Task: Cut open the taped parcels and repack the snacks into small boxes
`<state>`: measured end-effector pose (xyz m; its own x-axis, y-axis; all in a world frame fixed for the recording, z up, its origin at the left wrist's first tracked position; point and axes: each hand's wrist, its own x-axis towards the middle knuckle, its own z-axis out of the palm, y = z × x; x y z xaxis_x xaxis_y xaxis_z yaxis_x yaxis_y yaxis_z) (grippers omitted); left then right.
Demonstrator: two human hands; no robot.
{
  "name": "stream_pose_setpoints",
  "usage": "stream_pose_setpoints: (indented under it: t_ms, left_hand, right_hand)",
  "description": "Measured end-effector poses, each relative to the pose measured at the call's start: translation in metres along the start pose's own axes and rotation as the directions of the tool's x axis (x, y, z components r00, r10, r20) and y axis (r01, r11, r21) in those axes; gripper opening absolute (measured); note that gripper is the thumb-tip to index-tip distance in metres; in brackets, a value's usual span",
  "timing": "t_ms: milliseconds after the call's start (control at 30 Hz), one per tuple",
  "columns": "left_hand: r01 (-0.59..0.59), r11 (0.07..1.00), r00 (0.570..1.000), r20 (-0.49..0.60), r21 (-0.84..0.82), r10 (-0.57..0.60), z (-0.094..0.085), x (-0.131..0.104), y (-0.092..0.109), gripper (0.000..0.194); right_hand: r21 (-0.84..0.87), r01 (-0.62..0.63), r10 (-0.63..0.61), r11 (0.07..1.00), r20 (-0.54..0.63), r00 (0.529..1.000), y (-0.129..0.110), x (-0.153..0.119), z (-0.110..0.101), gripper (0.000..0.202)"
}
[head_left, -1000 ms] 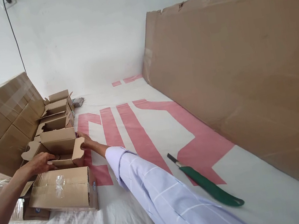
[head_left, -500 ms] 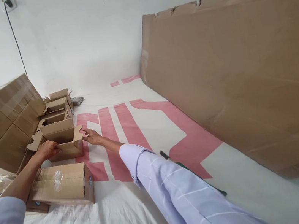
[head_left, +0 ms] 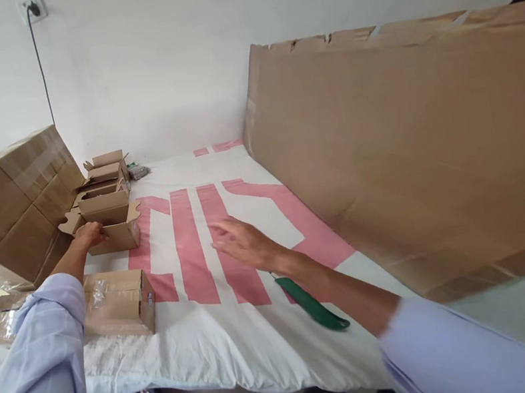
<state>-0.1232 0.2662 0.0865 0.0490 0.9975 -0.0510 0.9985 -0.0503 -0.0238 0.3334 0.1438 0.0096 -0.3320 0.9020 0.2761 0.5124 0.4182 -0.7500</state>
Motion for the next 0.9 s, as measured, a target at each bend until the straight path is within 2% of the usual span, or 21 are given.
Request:
stream_pose_setpoints:
  t_ms: [133, 267, 333, 400, 467, 533, 600, 667, 800, 900]
  left_hand:
    - [0.062, 0.997, 0.998, 0.009, 0.05, -0.062, -0.012, -0.024, 0.005, 0.057]
    - [0.022, 1.0, 1.0, -0.02, 0.009, -0.022, -0.037, -0.063, -0.005, 0.085]
    - [-0.035, 0.996, 0.999, 0.012, -0.078, 0.036, -0.046, -0.088, -0.014, 0.091]
    - [-0.084, 0.981, 0.986, 0.127, -0.175, 0.107, -0.049, -0.116, -0.02, 0.097]
    - [-0.124, 0.965, 0.943, 0.276, -0.233, 0.188, -0.046, -0.145, -0.02, 0.106]
    - [-0.165, 0.964, 0.904, 0.358, -0.211, 0.233, -0.038, -0.171, -0.014, 0.118]
    - [-0.189, 0.975, 0.915, 0.339, -0.118, 0.218, -0.028, -0.193, 0.0, 0.124]
    - [-0.226, 0.972, 0.937, 0.258, -0.068, 0.235, -0.018, -0.208, 0.026, 0.119]
    - [-0.369, 0.921, 0.918, 0.107, -0.126, 0.382, 0.009, -0.225, 0.103, 0.103]
    - [-0.461, 0.872, 0.885, -0.01, -0.164, 0.466, 0.026, -0.23, 0.16, 0.098]
  right_hand:
    - [-0.246, -0.155, 0.126, 0.957, -0.129, 0.984, 0.04, -0.108, -0.026, 0.05]
    - [-0.426, -0.311, 0.252, 0.849, -0.191, 0.949, 0.079, -0.178, -0.023, 0.051]
    - [-0.467, -0.335, 0.261, 0.818, -0.217, 0.941, 0.093, -0.199, -0.013, 0.053]
    - [-0.485, -0.337, 0.243, 0.807, -0.247, 0.938, 0.104, -0.211, -0.001, 0.052]
    - [-0.498, -0.338, 0.228, 0.799, -0.27, 0.935, 0.11, -0.217, 0.011, 0.048]
    - [-0.517, -0.345, 0.225, 0.783, -0.281, 0.933, 0.114, -0.219, 0.02, 0.04]
    - [-0.534, -0.343, 0.215, 0.773, -0.289, 0.933, 0.115, -0.219, 0.026, 0.031]
    - [-0.542, -0.324, 0.185, 0.775, -0.296, 0.937, 0.115, -0.218, 0.027, 0.026]
    - [-0.528, -0.3, 0.15, 0.794, -0.308, 0.939, 0.112, -0.217, 0.023, 0.025]
    - [-0.454, -0.325, 0.181, 0.83, -0.332, 0.926, 0.109, -0.216, 0.018, 0.028]
